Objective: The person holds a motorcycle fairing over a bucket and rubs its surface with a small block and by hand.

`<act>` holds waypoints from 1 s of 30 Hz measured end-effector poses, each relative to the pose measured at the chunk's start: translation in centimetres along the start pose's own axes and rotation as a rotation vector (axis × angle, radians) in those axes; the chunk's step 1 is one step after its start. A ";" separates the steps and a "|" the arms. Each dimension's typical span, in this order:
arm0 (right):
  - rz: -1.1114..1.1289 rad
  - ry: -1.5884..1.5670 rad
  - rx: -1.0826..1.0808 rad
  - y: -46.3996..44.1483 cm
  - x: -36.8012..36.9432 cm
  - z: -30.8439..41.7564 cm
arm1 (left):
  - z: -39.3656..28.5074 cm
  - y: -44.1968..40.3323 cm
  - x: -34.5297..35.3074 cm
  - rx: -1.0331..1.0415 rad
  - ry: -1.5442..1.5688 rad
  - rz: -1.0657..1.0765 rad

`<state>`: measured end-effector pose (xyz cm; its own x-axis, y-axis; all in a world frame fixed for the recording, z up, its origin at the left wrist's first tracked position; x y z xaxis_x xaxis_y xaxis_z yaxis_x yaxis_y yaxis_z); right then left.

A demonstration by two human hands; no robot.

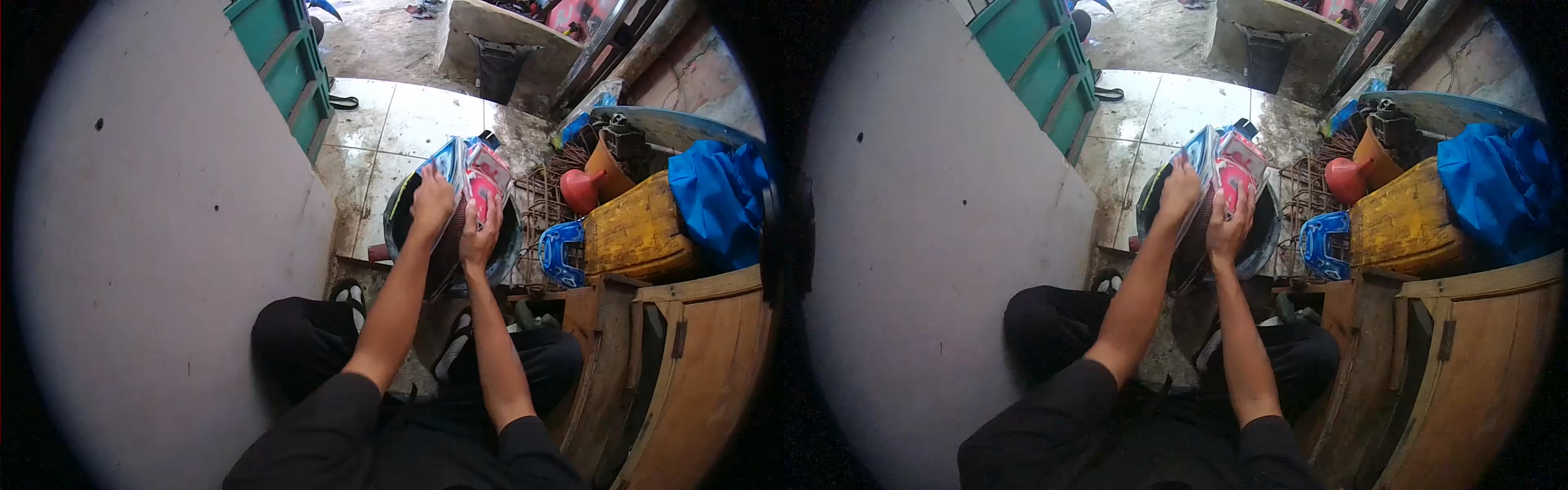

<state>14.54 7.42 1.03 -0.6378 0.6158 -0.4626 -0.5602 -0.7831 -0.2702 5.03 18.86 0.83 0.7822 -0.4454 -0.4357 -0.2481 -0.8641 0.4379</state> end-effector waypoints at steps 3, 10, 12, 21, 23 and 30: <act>-0.011 0.002 -0.014 -0.3 -0.1 0.5 | 1.1 -3.8 -0.1 -0.010 0.027 -0.018; -0.024 -0.013 -0.039 -0.1 0.2 -0.5 | 1.6 4.2 2.1 0.135 0.005 -0.047; -0.044 0.039 -0.050 0.0 0.1 -0.1 | 1.0 0.1 0.9 0.167 0.048 -0.143; -0.027 0.010 -0.036 -0.4 0.1 -0.9 | 1.7 7.5 3.0 0.319 -0.219 -0.232; -0.022 0.017 -0.059 -0.3 0.2 -1.0 | 1.1 5.6 1.8 0.201 0.053 -0.086; -0.009 -0.006 -0.001 0.0 0.0 0.0 | -0.7 2.5 0.2 0.074 0.090 -0.123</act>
<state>14.50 7.42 1.00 -0.6359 0.6233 -0.4551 -0.5651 -0.7777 -0.2754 4.94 16.76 2.41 0.8562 -0.3156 -0.4091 -0.1864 -0.9272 0.3250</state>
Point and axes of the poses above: each hand's wrist, its own y-axis away from the middle knuckle, its own x-axis out of the palm, z = x × y, the point moved 3 cm from there along -y, towards the middle knuckle, and after that the axes turned 10 degrees about z, right-handed, at the moved point
